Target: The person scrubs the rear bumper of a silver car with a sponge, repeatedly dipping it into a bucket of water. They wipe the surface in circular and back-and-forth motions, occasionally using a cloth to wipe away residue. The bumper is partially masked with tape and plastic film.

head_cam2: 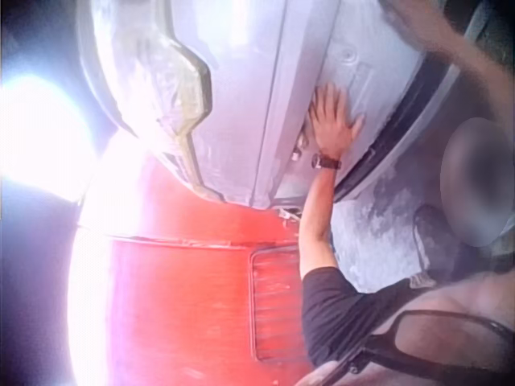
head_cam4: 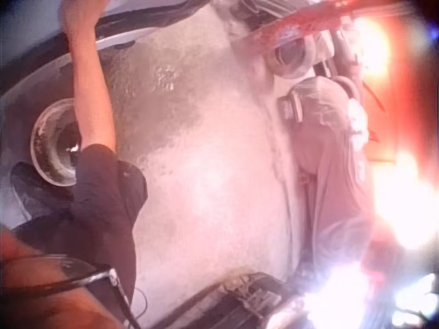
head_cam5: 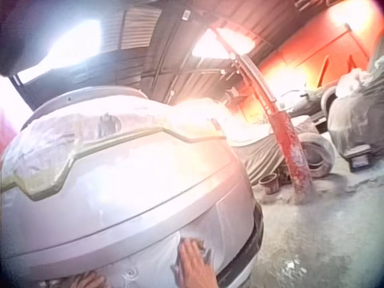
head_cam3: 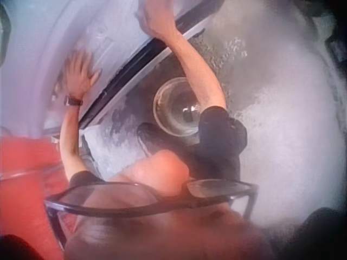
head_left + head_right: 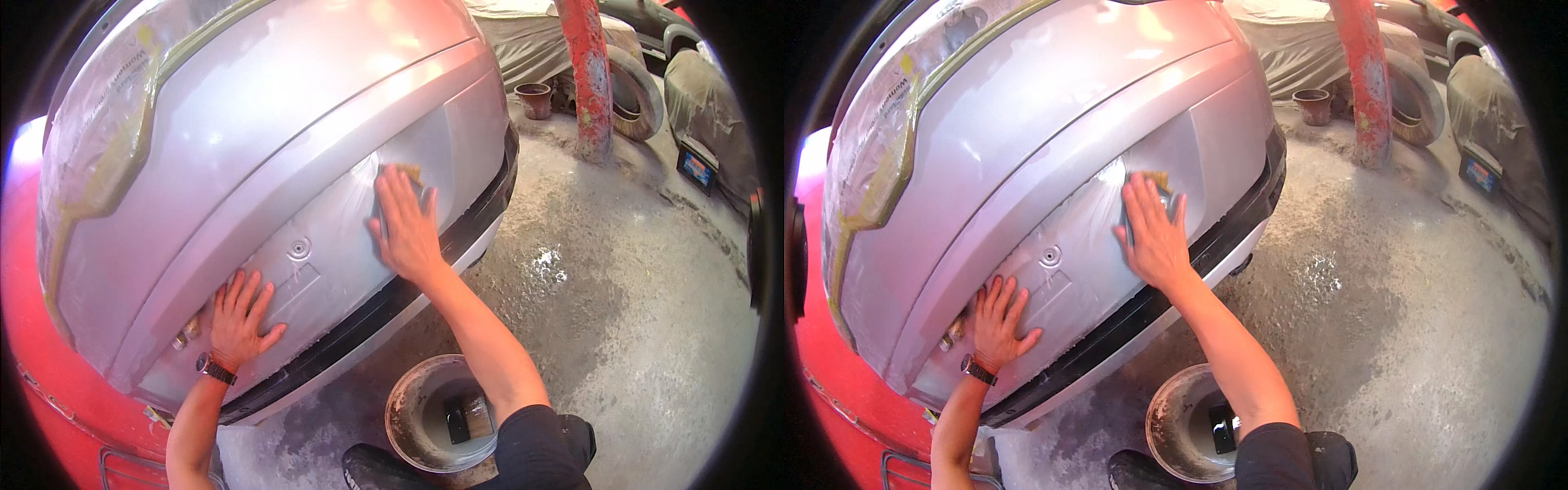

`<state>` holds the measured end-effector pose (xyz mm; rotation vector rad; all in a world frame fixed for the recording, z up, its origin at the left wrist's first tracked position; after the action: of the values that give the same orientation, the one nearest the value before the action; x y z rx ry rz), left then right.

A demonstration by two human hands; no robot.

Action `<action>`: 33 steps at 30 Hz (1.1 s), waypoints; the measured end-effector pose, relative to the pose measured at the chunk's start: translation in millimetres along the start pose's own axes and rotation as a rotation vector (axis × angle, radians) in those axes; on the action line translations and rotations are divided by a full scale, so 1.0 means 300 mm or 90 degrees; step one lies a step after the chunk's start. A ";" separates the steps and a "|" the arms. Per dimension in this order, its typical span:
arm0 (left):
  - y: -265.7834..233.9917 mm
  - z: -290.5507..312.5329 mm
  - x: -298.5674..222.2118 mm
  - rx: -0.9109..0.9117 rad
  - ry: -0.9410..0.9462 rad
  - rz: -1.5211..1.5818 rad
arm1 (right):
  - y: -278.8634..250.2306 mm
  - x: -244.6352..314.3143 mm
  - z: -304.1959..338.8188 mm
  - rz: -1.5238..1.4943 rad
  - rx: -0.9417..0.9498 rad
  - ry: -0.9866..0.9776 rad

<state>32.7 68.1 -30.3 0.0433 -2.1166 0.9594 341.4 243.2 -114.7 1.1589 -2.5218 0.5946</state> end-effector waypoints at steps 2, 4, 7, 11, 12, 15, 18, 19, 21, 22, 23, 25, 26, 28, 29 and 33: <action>-0.004 -0.002 -0.003 -0.002 0.008 -0.001 | -0.026 -0.049 -0.002 0.072 0.012 -0.060; -0.015 0.008 -0.007 0.009 0.002 -0.008 | -0.070 -0.109 -0.124 0.185 0.005 -0.084; -0.009 -0.009 -0.004 0.003 0.002 0.002 | -0.064 -0.036 -0.167 0.113 -0.094 0.029; -0.007 -0.003 -0.006 -0.001 0.003 0.003 | 0.006 0.077 -0.113 0.007 -0.035 -0.016; -0.011 0.001 -0.008 0.000 0.004 -0.002 | -0.009 0.066 -0.106 0.016 0.012 -0.065; -0.018 0.006 -0.008 -0.003 0.003 -0.015 | -0.060 -0.058 -0.161 0.202 -0.029 -0.090; -0.011 -0.018 -0.014 -0.010 0.011 -0.009 | -0.020 0.019 -0.144 0.118 -0.068 -0.001; -0.009 -0.018 -0.015 -0.006 0.007 -0.010 | 0.004 0.078 -0.117 0.037 -0.053 0.004; -0.018 -0.010 -0.014 0.004 0.006 -0.015 | 0.011 0.090 -0.086 -0.029 -0.018 -0.047; -0.022 -0.007 -0.013 0.007 0.006 -0.017 | -0.013 0.034 -0.099 0.043 -0.012 -0.076; -0.022 -0.005 -0.011 0.004 0.006 -0.019 | -0.055 -0.043 -0.137 0.119 -0.007 -0.107; -0.022 -0.005 -0.011 -0.002 0.007 -0.019 | -0.122 -0.101 -0.195 0.289 -0.008 -0.138; -0.014 -0.014 -0.013 -0.006 0.010 -0.016 | -0.103 -0.085 -0.192 0.239 -0.040 -0.081; -0.012 -0.011 -0.014 0.004 0.007 -0.011 | -0.019 0.023 -0.157 0.133 -0.100 0.031; -0.011 -0.008 -0.010 0.009 0.006 -0.011 | 0.005 0.078 -0.125 0.069 -0.034 0.005; -0.021 -0.007 -0.010 0.005 0.008 -0.011 | -0.112 -0.103 -0.179 0.208 0.005 -0.190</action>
<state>38.1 64.2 -27.6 0.0588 -2.0980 0.9556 392.0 269.6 -73.2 0.8984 -2.9994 0.5405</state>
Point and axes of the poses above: each hand's wrist, its own z-axis away from the middle knuckle, its own y-axis out of the palm, x = y × z, the point moved 2 cm from there along -z, towards the middle knuckle, and after that the axes turned 2 degrees about -x, right-handed, at the moved point
